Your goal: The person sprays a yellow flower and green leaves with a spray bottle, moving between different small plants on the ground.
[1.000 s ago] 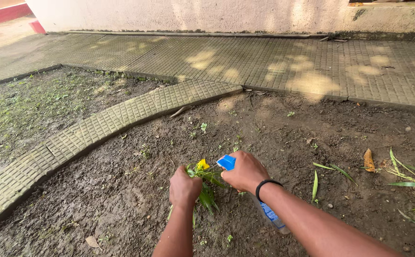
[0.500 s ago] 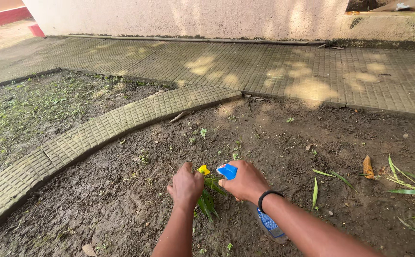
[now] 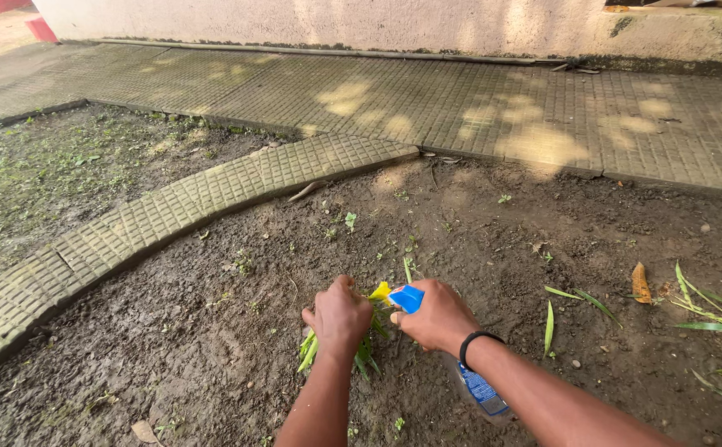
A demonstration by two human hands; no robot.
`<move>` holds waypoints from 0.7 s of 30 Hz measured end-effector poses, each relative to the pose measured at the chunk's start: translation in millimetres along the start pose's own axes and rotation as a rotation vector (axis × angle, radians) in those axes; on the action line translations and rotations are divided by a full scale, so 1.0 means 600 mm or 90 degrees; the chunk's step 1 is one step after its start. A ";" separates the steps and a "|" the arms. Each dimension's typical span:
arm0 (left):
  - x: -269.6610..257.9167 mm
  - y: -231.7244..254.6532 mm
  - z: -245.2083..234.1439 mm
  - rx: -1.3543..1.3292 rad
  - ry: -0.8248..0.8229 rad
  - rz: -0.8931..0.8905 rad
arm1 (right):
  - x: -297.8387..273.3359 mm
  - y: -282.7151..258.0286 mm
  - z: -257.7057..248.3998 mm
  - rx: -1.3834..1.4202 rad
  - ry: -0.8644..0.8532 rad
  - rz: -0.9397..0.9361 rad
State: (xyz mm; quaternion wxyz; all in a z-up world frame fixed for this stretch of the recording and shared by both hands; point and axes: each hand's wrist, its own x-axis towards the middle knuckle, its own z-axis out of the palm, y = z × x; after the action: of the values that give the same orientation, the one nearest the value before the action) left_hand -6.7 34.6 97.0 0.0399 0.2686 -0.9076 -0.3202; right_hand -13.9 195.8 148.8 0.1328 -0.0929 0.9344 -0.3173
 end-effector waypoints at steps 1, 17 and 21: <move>-0.001 0.002 0.003 0.035 0.001 0.026 | -0.001 0.000 -0.003 -0.037 0.023 -0.003; -0.094 0.189 0.190 0.060 -0.015 0.314 | -0.186 0.174 -0.174 0.058 0.090 0.168; -0.202 0.303 0.256 -0.109 -0.248 0.352 | -0.260 0.298 -0.291 -0.040 0.178 0.343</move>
State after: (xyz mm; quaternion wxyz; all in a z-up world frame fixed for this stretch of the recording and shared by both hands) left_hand -25.3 301.2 96.9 -0.0266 -0.0576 -0.9066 -0.4172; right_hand 64.5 474.8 201.3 0.0792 0.1991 0.9439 -0.2513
